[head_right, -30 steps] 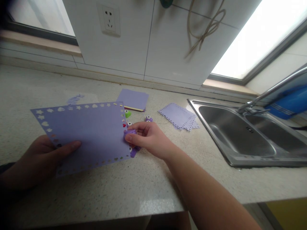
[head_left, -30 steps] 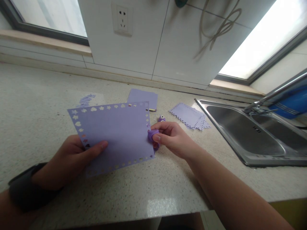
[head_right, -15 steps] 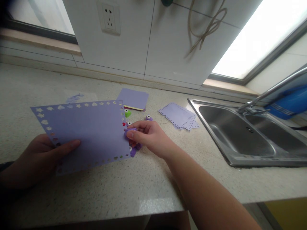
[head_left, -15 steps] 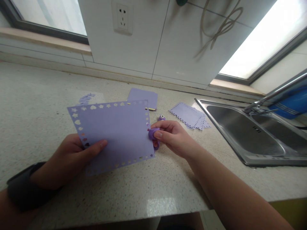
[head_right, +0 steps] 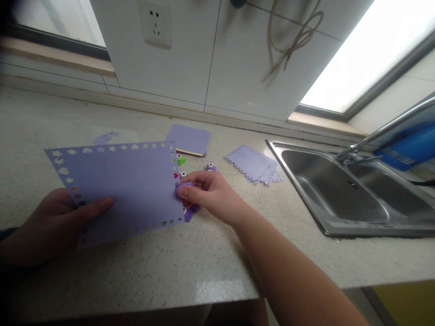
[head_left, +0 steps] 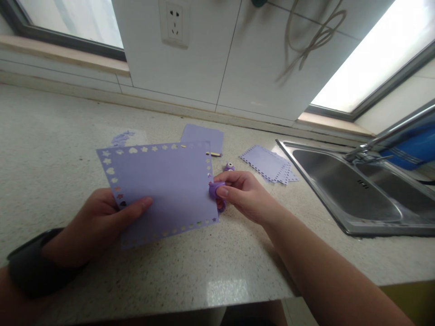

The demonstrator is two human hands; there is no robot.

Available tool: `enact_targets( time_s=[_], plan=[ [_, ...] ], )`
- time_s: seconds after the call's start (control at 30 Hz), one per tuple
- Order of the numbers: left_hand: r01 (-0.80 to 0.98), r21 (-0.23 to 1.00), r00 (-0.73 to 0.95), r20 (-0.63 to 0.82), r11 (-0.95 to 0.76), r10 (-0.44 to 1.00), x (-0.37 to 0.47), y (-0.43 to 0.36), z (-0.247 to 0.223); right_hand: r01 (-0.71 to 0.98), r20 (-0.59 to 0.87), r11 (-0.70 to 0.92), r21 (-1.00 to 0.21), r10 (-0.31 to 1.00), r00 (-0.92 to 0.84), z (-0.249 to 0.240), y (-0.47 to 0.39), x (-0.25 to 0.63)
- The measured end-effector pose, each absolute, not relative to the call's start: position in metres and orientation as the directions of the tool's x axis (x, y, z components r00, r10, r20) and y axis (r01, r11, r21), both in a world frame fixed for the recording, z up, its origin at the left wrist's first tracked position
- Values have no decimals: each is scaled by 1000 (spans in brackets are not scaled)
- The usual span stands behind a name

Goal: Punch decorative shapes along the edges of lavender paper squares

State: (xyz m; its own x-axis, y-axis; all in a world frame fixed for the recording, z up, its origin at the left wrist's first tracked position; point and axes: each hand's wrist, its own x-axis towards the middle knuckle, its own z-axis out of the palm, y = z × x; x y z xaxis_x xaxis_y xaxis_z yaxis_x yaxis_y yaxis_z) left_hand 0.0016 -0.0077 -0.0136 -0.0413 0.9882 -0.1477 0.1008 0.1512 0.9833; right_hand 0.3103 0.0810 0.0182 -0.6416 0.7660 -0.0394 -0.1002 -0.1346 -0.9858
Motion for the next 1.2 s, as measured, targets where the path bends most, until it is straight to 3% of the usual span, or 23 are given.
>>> enact_targets(
  time_s=[1.2],
  plan=[
    [134,984,-53,-114,120,992,3,-7,-9,-162,-38,-144,-976,850,-526,28,77,304]
  ],
)
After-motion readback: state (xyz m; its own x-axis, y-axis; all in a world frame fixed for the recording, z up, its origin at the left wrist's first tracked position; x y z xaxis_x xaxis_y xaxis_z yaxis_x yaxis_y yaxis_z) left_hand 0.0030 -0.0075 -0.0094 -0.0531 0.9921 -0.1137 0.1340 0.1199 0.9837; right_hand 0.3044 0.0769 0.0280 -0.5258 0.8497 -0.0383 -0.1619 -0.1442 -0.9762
